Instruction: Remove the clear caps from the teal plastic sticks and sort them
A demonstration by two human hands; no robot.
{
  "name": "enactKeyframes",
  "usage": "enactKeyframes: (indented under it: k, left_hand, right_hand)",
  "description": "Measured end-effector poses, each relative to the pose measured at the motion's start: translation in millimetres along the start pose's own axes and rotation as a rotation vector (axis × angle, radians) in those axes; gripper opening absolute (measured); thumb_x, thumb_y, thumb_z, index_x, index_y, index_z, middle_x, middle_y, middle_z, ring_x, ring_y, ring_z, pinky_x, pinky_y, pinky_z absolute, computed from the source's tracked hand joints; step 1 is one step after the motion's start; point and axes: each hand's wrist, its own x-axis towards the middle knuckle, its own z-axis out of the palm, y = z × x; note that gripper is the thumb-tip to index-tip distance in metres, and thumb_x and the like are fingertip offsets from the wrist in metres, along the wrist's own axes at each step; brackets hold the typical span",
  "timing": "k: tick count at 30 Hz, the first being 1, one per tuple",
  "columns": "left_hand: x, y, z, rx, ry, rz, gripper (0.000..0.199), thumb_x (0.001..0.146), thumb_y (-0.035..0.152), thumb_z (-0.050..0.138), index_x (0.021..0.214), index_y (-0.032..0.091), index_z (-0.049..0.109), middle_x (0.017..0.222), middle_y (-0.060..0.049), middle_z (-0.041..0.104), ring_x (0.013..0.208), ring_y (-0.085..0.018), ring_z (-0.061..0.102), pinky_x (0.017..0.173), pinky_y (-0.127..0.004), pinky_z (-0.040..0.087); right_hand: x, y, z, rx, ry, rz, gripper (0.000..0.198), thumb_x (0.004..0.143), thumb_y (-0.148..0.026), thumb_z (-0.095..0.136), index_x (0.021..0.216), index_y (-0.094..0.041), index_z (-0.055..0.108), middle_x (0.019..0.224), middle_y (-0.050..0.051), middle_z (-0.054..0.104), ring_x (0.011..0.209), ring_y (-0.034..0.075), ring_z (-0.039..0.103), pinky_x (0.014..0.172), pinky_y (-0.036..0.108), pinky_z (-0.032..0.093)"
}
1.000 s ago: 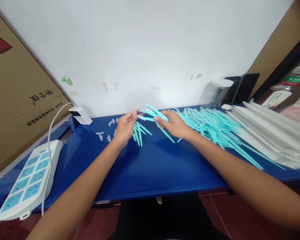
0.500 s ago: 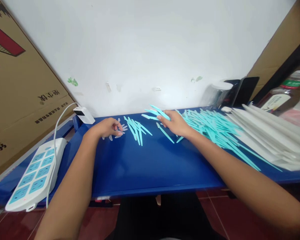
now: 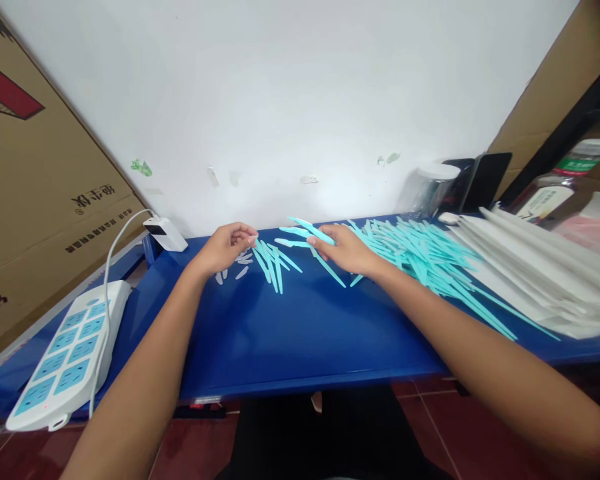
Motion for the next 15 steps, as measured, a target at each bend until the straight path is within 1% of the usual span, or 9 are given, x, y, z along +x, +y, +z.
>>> enactKeyframes:
  k: [2, 4, 7, 9, 12, 15]
  left_hand:
    - [-0.4, 7.8, 11.4, -0.152, 0.067, 0.035, 0.049, 0.083, 0.05, 0.079, 0.119, 0.017, 0.074, 0.096, -0.011, 0.076, 0.081, -0.02, 0.07, 0.07, -0.028, 0.052]
    - [-1.3, 13.5, 22.2, -0.26, 0.111, 0.034, 0.051, 0.083, 0.048, 0.081, 0.123, 0.017, 0.073, 0.1, -0.012, 0.078, 0.086, -0.022, 0.072, 0.072, -0.028, 0.053]
    - [-2.4, 16.8, 33.9, -0.348, 0.139, -0.014, 0.049, 0.081, 0.048, 0.083, 0.117, 0.016, 0.075, 0.103, -0.015, 0.08, 0.091, -0.025, 0.075, 0.074, -0.03, 0.054]
    - [-2.4, 16.7, 38.2, -0.365, 0.16, -0.038, 0.048, 0.08, 0.05, 0.084, 0.113, 0.015, 0.076, 0.103, -0.015, 0.08, 0.092, -0.026, 0.076, 0.074, -0.031, 0.055]
    - [-1.8, 15.8, 40.6, -0.357, 0.213, -0.044, 0.048, 0.08, 0.052, 0.083, 0.108, 0.014, 0.077, 0.1, -0.016, 0.081, 0.088, -0.025, 0.077, 0.07, -0.029, 0.054]
    - [-1.0, 15.4, 40.9, -0.343, 0.26, -0.043, 0.047, 0.079, 0.054, 0.083, 0.102, 0.014, 0.078, 0.093, -0.014, 0.081, 0.085, -0.024, 0.076, 0.068, -0.028, 0.053]
  right_hand:
    - [-0.3, 0.8, 0.8, -0.004, -0.009, -0.033, 0.048, 0.099, -0.056, 0.052, 0.069, -0.019, 0.055, 0.062, 0.0, 0.061, 0.055, 0.013, 0.051, 0.061, 0.028, 0.038]
    - [-0.3, 1.7, 1.3, -0.015, -0.014, -0.058, 0.049, 0.1, -0.056, 0.051, 0.068, -0.019, 0.056, 0.062, 0.0, 0.061, 0.055, 0.013, 0.052, 0.061, 0.028, 0.038]
    - [0.3, 2.3, 1.1, -0.02, -0.019, -0.062, 0.05, 0.1, -0.056, 0.051, 0.067, -0.019, 0.057, 0.061, -0.001, 0.062, 0.055, 0.013, 0.052, 0.061, 0.027, 0.038]
    - [0.8, 2.4, 0.6, -0.022, -0.019, -0.057, 0.051, 0.101, -0.055, 0.051, 0.066, -0.019, 0.057, 0.06, -0.001, 0.061, 0.054, 0.012, 0.051, 0.06, 0.027, 0.038]
    - [1.3, 2.8, 0.2, -0.028, -0.009, -0.064, 0.052, 0.101, -0.053, 0.051, 0.063, -0.018, 0.056, 0.059, -0.002, 0.058, 0.053, 0.012, 0.049, 0.06, 0.027, 0.037]
    - [1.1, 3.0, 0.4, -0.025, -0.006, -0.072, 0.051, 0.101, -0.053, 0.051, 0.064, -0.019, 0.056, 0.059, -0.002, 0.058, 0.052, 0.012, 0.048, 0.06, 0.027, 0.037]
